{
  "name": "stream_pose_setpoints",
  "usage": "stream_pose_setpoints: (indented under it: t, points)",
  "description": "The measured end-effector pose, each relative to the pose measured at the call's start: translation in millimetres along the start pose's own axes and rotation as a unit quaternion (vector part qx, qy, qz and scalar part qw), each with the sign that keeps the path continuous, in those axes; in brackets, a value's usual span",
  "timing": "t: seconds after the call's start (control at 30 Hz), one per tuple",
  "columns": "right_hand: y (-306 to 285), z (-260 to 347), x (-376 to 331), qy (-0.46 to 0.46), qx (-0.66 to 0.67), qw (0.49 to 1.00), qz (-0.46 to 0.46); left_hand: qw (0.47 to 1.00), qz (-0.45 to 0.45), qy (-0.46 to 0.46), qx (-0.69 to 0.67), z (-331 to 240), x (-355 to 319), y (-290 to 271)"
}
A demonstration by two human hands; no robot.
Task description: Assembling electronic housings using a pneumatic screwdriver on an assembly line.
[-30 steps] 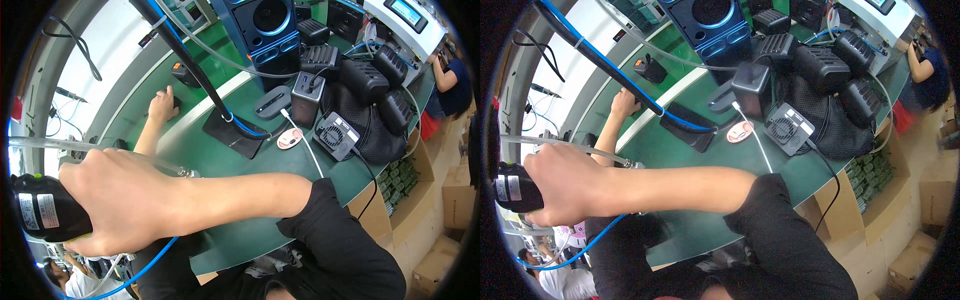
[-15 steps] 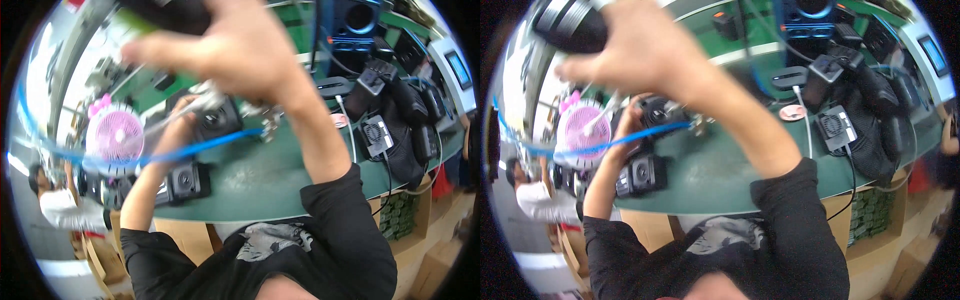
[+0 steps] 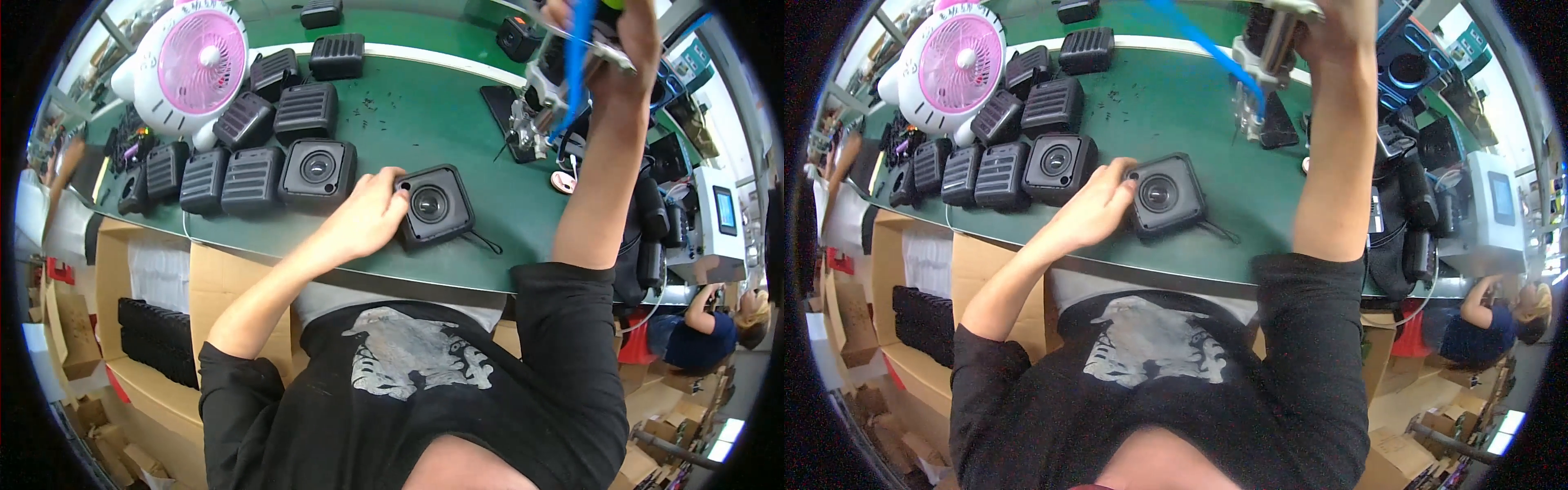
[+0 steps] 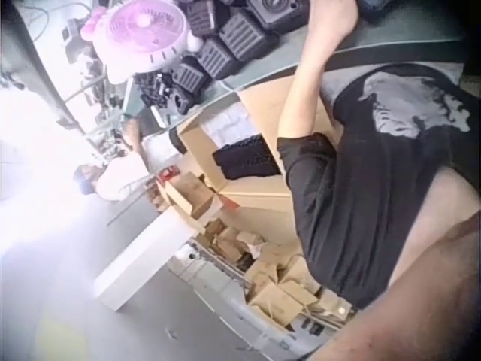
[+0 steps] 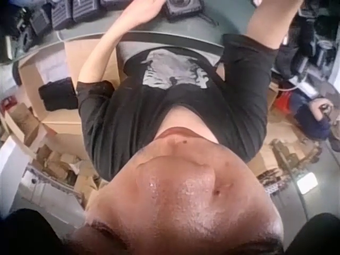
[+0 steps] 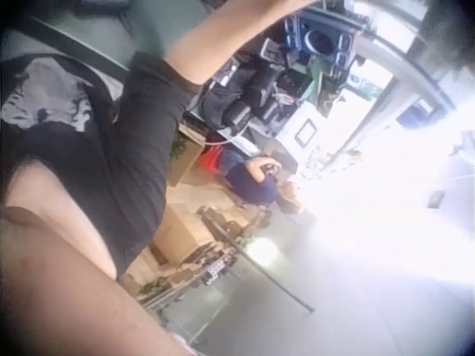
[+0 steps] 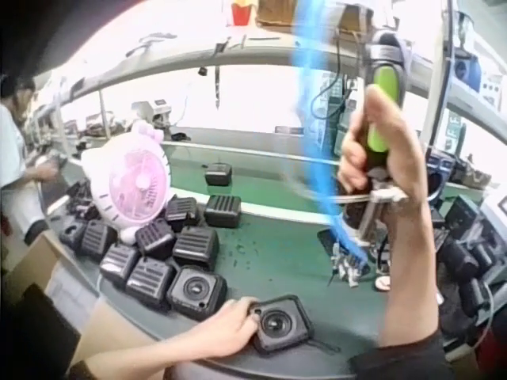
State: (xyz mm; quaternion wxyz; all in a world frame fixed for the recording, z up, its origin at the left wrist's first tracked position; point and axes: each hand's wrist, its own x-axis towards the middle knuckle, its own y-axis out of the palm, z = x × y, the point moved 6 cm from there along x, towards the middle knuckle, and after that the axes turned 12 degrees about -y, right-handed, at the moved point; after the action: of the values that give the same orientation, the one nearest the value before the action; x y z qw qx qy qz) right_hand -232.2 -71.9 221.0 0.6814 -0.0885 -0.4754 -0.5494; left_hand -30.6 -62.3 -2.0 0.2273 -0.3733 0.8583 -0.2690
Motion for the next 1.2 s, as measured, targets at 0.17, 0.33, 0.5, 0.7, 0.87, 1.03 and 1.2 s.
stream_pose_setpoints:
  t: [0.17, 0.33, 0.5, 0.7, 0.87, 1.03, 1.2]
  points:
    - [13.6, 34.6, 5.6, 0.038, -0.213, 0.973, 0.084, 0.985, -0.084, 0.132, 0.068, -8.1, -0.9, 2.4]
    - [34.8, 31.7, -1.1, -0.023, -0.147, 0.989, 0.002, 0.954, -0.139, 0.227, 0.135, -39.8, -10.7, 10.9]
    - [40.9, 19.4, 2.3, -0.068, -0.142, 0.987, -0.018, 0.951, -0.121, 0.175, 0.223, -39.9, -3.2, 23.9]
    - [35.0, 15.3, -1.4, -0.062, -0.198, 0.977, -0.039, 0.947, -0.119, 0.165, 0.247, -39.1, -1.8, 27.1]
    - [21.9, 14.1, 0.5, -0.033, -0.134, 0.988, 0.062, 0.944, -0.126, 0.153, 0.264, -38.8, -1.9, 28.2]
    - [25.4, -3.5, -7.9, 0.018, -0.068, 0.989, 0.127, 0.941, -0.137, 0.155, 0.269, -38.4, -2.2, 27.8]
    - [13.2, -12.9, -20.8, 0.105, -0.049, 0.975, 0.191, 0.935, -0.145, 0.165, 0.277, -41.2, -5.5, 28.6]
